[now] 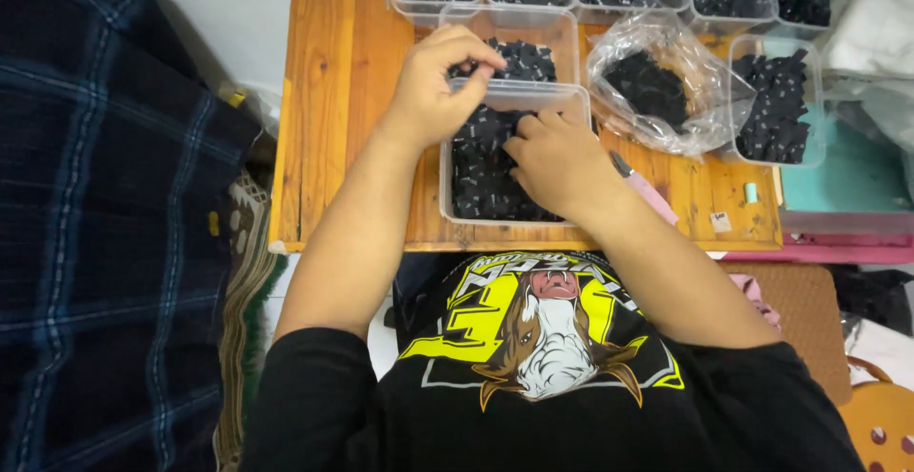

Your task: Sorting small black plastic components from multiple containers into a central one on a wooden table.

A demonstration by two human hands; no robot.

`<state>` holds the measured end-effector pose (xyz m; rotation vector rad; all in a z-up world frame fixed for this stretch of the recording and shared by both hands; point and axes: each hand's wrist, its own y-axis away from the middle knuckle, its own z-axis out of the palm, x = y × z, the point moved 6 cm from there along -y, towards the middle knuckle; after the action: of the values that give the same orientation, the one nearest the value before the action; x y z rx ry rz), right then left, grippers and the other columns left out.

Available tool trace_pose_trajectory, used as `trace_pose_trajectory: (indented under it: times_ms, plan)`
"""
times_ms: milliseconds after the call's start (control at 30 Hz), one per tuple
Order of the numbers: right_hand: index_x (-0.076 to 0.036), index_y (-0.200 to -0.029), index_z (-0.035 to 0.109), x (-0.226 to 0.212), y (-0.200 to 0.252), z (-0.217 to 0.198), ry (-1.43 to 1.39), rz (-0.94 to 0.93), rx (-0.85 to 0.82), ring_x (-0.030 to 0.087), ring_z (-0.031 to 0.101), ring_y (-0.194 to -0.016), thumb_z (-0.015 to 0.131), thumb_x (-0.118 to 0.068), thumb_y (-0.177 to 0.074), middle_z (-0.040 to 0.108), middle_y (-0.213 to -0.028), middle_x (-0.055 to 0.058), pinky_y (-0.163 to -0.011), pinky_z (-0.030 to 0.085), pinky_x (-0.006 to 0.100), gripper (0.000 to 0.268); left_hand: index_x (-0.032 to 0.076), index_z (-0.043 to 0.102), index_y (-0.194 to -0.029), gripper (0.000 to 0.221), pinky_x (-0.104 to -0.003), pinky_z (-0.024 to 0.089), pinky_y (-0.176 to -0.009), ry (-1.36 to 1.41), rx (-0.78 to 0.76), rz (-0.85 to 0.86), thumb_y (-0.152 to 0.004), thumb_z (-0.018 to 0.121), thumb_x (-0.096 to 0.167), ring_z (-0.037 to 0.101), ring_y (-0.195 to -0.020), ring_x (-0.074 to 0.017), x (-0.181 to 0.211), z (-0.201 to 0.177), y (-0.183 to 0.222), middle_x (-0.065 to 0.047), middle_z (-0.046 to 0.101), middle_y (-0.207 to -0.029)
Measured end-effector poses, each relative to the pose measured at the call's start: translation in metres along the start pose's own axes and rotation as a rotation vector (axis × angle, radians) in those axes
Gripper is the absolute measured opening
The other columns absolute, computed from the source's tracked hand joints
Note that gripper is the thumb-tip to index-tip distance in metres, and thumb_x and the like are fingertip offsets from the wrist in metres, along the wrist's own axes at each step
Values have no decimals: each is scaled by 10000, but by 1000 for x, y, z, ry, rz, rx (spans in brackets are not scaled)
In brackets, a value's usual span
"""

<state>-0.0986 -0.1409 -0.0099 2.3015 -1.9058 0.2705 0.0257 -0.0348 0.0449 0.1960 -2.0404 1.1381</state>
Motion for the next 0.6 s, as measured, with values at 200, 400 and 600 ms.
trace_pose_trajectory:
  times_ms: [200,400,600]
  plan:
    - [-145,-950,781,11,5,-26,-350,-49,301,322,607,-868,716,-243,-928,666,-892,57,-797,483,457,120,87,733,-904,126,-373,476,-832,25,-108,149,-864,664,-11,605,-864,-208,30,-2,-2,-44,698,-905]
    - [-105,-974,756,37,15,-45,-678,93,523,298,669,-792,774,-112,-918,682,-806,63,-736,526,357,60,224,784,-846,140,-295,346,-852,61,-242,141,-815,887,315,596,-885,-153,43,1,1,53,722,-799]
    - [-115,-1000,794,47,21,-41,-947,232,569,184,646,-669,815,-103,-906,676,-733,16,-635,498,280,96,231,778,-999,125,-307,369,-870,131,-157,59,-914,802,319,615,-925,-155,34,8,0,54,735,-839]
